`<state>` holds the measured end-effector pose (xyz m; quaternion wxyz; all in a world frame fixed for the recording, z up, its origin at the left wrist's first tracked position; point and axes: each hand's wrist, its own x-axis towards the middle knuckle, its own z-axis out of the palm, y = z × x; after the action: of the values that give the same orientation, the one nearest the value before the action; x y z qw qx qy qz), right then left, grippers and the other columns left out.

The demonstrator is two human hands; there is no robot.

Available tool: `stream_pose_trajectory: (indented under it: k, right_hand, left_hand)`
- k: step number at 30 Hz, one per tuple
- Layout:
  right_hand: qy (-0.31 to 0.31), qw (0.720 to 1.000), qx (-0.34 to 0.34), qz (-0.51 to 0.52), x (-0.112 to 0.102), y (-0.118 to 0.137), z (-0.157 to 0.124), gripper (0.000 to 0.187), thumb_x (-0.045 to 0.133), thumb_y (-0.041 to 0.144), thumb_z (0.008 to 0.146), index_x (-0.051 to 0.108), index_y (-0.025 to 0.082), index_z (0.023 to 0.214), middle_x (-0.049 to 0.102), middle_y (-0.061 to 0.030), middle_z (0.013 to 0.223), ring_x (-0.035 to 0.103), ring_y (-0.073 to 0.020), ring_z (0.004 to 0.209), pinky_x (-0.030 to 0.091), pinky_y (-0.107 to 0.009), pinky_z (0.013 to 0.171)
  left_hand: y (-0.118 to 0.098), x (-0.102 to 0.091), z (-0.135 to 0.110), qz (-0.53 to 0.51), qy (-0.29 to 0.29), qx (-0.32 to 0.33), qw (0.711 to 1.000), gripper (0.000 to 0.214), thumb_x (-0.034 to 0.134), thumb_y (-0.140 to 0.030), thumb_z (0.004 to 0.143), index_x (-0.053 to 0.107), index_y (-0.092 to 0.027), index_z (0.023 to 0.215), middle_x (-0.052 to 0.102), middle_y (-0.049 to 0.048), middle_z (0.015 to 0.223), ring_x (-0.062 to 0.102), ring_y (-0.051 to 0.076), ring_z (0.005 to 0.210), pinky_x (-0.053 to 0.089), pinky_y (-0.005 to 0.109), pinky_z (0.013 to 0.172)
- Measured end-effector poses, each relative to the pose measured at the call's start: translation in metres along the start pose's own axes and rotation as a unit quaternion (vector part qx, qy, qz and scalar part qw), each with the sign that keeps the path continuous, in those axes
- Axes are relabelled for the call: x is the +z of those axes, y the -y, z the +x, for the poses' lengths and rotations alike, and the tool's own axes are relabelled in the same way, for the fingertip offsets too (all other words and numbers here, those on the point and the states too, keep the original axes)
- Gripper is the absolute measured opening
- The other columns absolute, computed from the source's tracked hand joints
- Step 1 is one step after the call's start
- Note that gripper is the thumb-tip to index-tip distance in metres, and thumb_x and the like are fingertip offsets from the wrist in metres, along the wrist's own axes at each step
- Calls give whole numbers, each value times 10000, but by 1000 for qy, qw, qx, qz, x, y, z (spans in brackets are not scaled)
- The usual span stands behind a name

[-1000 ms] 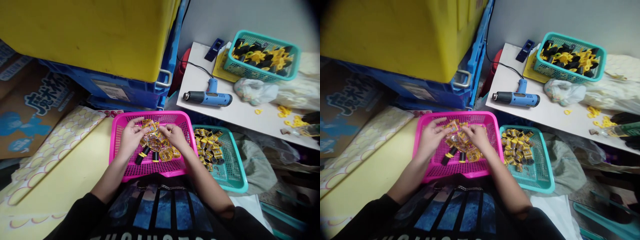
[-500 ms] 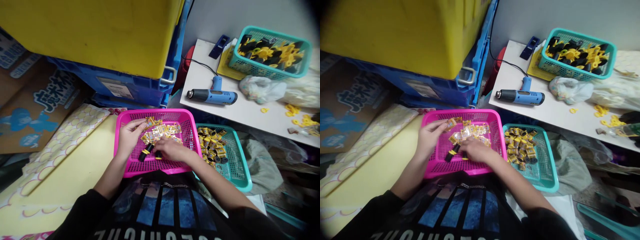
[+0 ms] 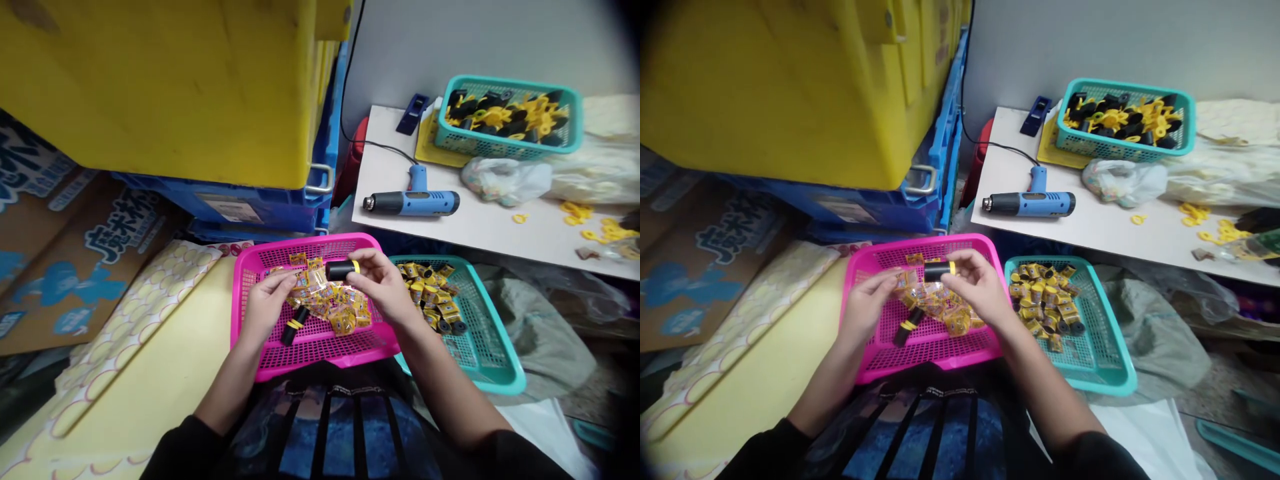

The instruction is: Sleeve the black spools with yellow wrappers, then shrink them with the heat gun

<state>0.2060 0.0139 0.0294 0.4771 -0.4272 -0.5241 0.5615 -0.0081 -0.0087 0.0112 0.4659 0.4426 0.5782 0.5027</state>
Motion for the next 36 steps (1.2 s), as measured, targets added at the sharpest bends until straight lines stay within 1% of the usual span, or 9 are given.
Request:
stream_pose_trajectory:
  k: [4,10,20,24,26,29,32,34,36]
  right_hand:
    - [19,997,53,56,2,3,-1,324,794,366,674,615,216,899,620,11,757,596,-120,664,509,-270,633]
    - [20,993,93,70,1,-6,2,319,810,343,648,649,206,887,640,12,754,600,-113,671,487,-262,639]
    - [-37,998,36,25,11,-17,-4,365,828,374,628,644,218,903,665,-11,844,618,-145,729,515,-306,697]
    - [-4,1000,2,18,17,-19,-5,418,833,410,619,633,233,941,664,-35,948,637,-171,830,538,-340,770]
    - [23,999,-11,31,18,-19,-5,422,842,418,606,634,240,928,657,-36,948,632,-188,888,535,-355,811]
    - [47,996,1,74,17,-19,-6,376,782,489,678,639,243,925,647,-39,955,617,-195,926,517,-362,841]
    - [79,983,73,149,19,-21,-9,450,681,570,755,619,252,1066,626,-59,1087,602,-202,995,500,-356,863]
    - [117,962,134,206,23,-23,-12,533,668,612,740,595,249,1123,621,-72,1113,608,-204,971,509,-341,820]
    - [133,945,168,246,28,-27,-14,562,670,643,715,598,241,1101,636,-74,1061,616,-196,901,516,-322,755]
  left_hand:
    - [-1,7,-1,-3,19,13,1000,259,695,-407,787,765,-206,936,751,68,1004,671,213,981,528,370,904]
    - [-8,10,-3,39,38,100,994,173,658,-334,838,763,-256,951,746,44,1014,662,181,995,520,349,937]
    - [-9,13,0,106,60,210,970,238,683,-248,826,724,-306,1053,725,30,1085,668,165,1001,550,344,905]
    - [-18,10,0,181,112,256,943,339,745,-205,754,706,-287,1081,725,36,1071,663,188,1016,542,390,925]
    - [-22,9,-1,181,145,244,941,297,729,-191,759,714,-269,1045,733,41,1034,667,193,1004,536,398,931]
    - [-23,13,-5,111,159,161,968,281,756,-242,732,718,-235,1010,733,63,1018,676,206,980,542,388,917]
    - [-21,20,-11,20,163,83,983,316,779,-288,706,713,-219,1007,729,76,1050,680,217,986,560,371,886]
    - [-21,24,-14,-9,158,69,985,310,788,-281,694,717,-221,990,733,71,1053,676,219,1009,558,370,899]
    - [-21,27,-16,-12,151,73,986,298,799,-264,681,724,-226,967,741,64,1041,673,218,1024,542,379,935]
